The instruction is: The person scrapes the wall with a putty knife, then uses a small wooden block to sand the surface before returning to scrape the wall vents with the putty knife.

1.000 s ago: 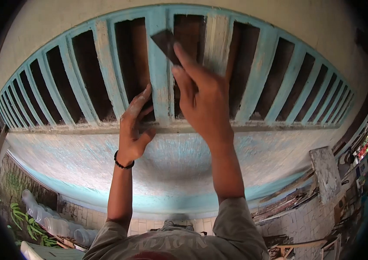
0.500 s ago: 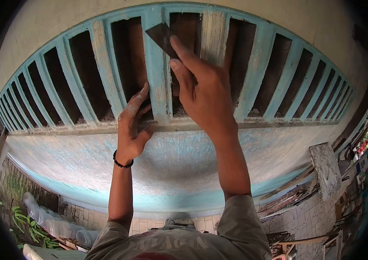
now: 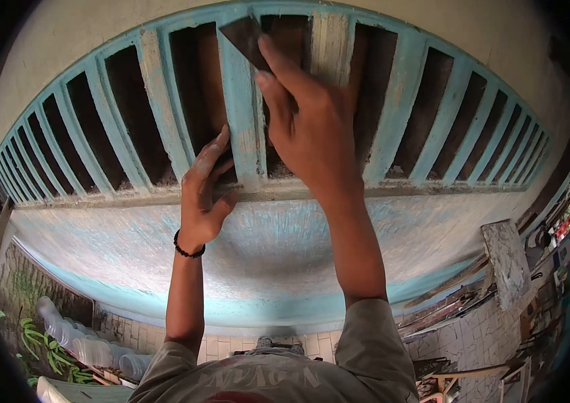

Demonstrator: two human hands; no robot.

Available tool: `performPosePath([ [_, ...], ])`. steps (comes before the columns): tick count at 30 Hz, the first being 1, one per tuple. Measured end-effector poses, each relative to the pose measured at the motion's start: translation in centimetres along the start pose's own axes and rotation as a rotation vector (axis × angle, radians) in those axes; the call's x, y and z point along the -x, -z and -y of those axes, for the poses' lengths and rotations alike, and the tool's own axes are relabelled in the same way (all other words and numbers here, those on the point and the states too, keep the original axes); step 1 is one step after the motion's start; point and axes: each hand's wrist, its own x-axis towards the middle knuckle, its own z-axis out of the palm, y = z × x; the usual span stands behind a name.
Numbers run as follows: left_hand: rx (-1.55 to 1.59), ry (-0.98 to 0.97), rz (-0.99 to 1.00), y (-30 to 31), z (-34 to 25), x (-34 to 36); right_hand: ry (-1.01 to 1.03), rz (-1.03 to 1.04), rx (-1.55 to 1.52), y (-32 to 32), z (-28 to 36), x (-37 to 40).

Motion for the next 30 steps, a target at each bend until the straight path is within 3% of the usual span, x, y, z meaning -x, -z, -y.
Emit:
performPosePath([
  [12,-0.022,-0.022,0.004,0.2,-0.4,-0.4,-0.153,0.100,-0.050,0.0,1.5,7.9],
  [16,-0.003,-0.021,-0.018,0.2,-0.3,-0.1,-0.430,0.101,-0.127,1.3,2.5,11.3],
  [30,0.011,0.012,-0.001,0.0,-0.2,0.1,-0.361,-0.003,-0.070,-1.7,2.0,13.2],
])
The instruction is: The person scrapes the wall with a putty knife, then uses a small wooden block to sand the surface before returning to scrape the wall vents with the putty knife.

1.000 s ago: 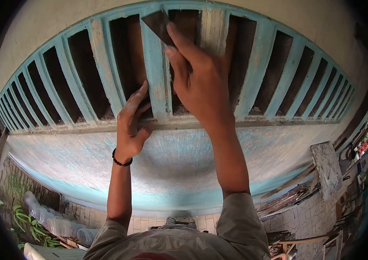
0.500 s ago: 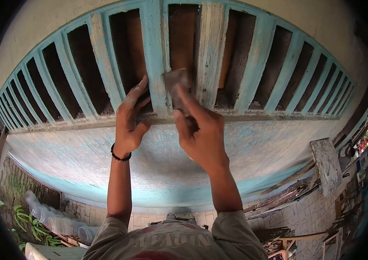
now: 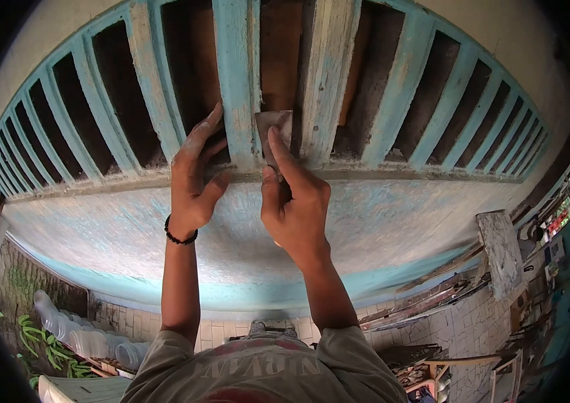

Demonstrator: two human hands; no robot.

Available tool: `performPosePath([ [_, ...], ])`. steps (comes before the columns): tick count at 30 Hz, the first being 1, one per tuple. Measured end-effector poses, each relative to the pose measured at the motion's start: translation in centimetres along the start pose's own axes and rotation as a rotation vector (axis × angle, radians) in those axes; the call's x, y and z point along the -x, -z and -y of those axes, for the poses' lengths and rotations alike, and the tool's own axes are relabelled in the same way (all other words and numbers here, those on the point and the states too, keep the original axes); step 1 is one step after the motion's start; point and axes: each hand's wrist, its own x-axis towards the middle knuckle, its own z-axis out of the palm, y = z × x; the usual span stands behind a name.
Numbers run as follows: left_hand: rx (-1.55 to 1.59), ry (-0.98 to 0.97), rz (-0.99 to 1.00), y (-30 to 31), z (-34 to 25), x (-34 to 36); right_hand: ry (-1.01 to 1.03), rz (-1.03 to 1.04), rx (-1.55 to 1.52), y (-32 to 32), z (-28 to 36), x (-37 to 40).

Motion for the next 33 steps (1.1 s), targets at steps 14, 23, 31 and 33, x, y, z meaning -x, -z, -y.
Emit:
performPosePath([
  [14,-0.009,-0.007,-0.058,-0.3,-0.6,-0.4,-0.039,0.026,0.007,0.0,1.0,-2.3],
  [23,0.009,-0.018,-0.077,-0.3,-0.3,0.0,0.052,-0.017,0.004,-0.2,1.0,-3.6],
  [31,-0.017,-0.005,-0.069,-0.2,-0.8,-0.3,0.022,-0.040,-0.016,-1.0,0.5,-2.4],
  [33,-0.006,-0.014,-0.068,-0.3,-0.7,-0.3,0.046,-0.048,-0.020,-0.8,0.8,-3.3],
])
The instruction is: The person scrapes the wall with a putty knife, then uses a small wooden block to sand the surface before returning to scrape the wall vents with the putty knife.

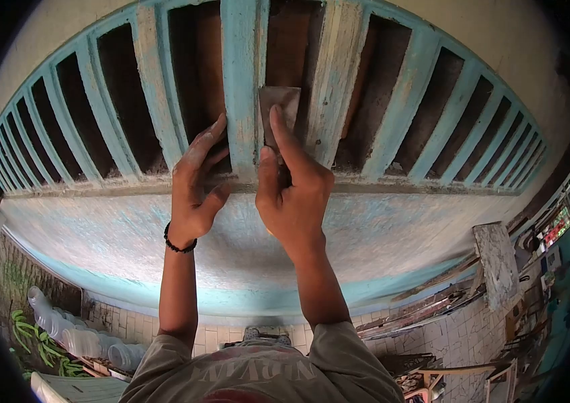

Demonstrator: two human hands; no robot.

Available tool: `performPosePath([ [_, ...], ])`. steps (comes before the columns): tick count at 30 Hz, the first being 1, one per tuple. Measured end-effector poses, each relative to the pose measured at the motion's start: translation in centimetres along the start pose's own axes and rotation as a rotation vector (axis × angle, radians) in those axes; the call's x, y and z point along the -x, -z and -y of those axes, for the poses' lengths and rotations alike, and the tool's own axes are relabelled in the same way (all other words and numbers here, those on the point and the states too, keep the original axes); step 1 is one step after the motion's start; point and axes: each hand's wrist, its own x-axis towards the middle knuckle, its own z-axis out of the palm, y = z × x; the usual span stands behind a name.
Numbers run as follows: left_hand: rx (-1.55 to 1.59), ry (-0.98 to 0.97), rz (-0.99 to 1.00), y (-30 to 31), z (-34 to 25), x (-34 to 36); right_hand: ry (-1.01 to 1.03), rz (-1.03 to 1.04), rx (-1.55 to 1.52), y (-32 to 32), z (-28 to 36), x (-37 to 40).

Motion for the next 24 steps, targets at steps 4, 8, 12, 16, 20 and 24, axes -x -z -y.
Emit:
performPosePath([
  [4,0.008,-0.024,-0.013,-0.1,0.3,0.1,0.009,0.006,0.038,0.2,-0.5,1.1],
  [8,-0.018,-0.014,-0.001,-0.1,0.1,0.0,-0.082,0.034,0.056,0.4,0.2,1.7],
  [12,-0.011,0.024,0.005,0.0,-0.3,-0.1,0.002,-0.017,0.001,0.0,0.2,-1.0],
  [16,-0.014,0.019,0.000,0.0,-0.3,-0.1,-0.060,0.013,0.024,0.4,1.0,0.0],
  [20,-0.003,0.004,-0.010,-0.1,-0.1,-0.1,0.047,-0.065,-0.014,-0.5,-0.3,0.7],
  [24,0.006,-0.011,-0.002,-0.1,0.1,0.0,0.003,-0.009,-0.024,0.3,1.4,-2.4],
])
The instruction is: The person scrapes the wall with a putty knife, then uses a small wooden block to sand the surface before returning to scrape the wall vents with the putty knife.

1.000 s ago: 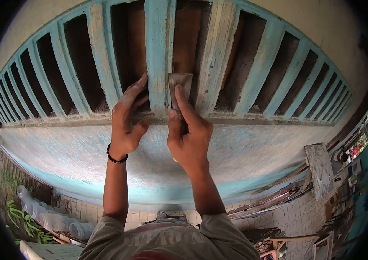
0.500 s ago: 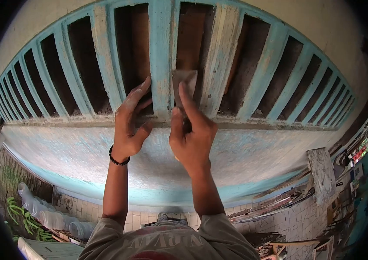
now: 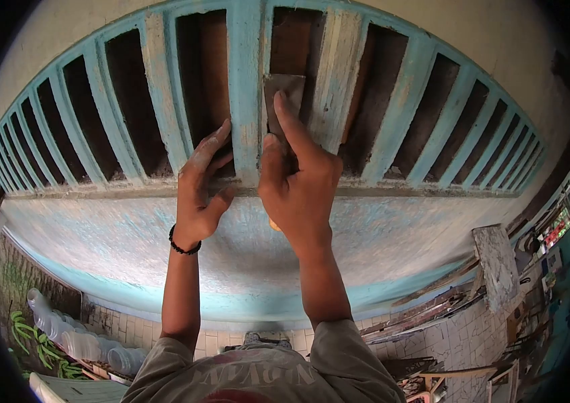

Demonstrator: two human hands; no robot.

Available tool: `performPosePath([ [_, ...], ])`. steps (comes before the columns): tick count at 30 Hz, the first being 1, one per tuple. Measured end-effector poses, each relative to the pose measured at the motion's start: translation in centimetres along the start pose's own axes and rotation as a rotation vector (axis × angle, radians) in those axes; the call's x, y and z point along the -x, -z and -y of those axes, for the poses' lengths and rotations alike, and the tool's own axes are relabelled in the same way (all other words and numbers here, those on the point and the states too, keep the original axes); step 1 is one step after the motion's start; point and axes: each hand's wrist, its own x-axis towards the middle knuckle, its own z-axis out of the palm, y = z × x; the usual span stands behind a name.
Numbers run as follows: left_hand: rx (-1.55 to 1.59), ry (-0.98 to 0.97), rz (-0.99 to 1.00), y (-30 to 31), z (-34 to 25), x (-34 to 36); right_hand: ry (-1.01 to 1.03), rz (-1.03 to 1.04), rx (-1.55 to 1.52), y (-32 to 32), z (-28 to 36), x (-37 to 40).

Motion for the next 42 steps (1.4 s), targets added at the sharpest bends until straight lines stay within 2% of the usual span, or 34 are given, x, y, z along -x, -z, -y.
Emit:
performPosePath([
  [7,0.006,-0.039,0.007,0.1,0.5,0.2,-0.025,0.018,-0.027,0.0,-0.1,0.6],
  [13,0.015,-0.032,0.009,0.1,0.3,0.1,0.064,0.011,0.004,0.1,-0.2,-2.0],
  [16,0.004,0.006,0.000,0.1,-0.1,0.2,-0.025,0.005,-0.059,0.3,0.0,-1.0],
  [20,0.001,0.019,-0.006,0.2,-0.1,0.2,0.051,0.019,0.000,0.7,0.5,-3.8],
  [26,0.022,0.007,-0.028,0.0,0.0,0.3,0.002,0.005,0.001,0.6,1.2,-2.2],
  [32,0.017,0.016,-0.010,0.2,-0.4,0.0,-0.021,0.019,-0.002,0.9,2.0,-4.1],
  [39,0.038,-0.033,-0.036,0.0,0.6,0.4,-0.019,0.007,0.002,0.6,1.1,-1.7],
  [42,0.037,0.012,-0.031,0.0,-0.2,0.1,-0.020,0.032,0.022,1.0,1.8,-3.0],
])
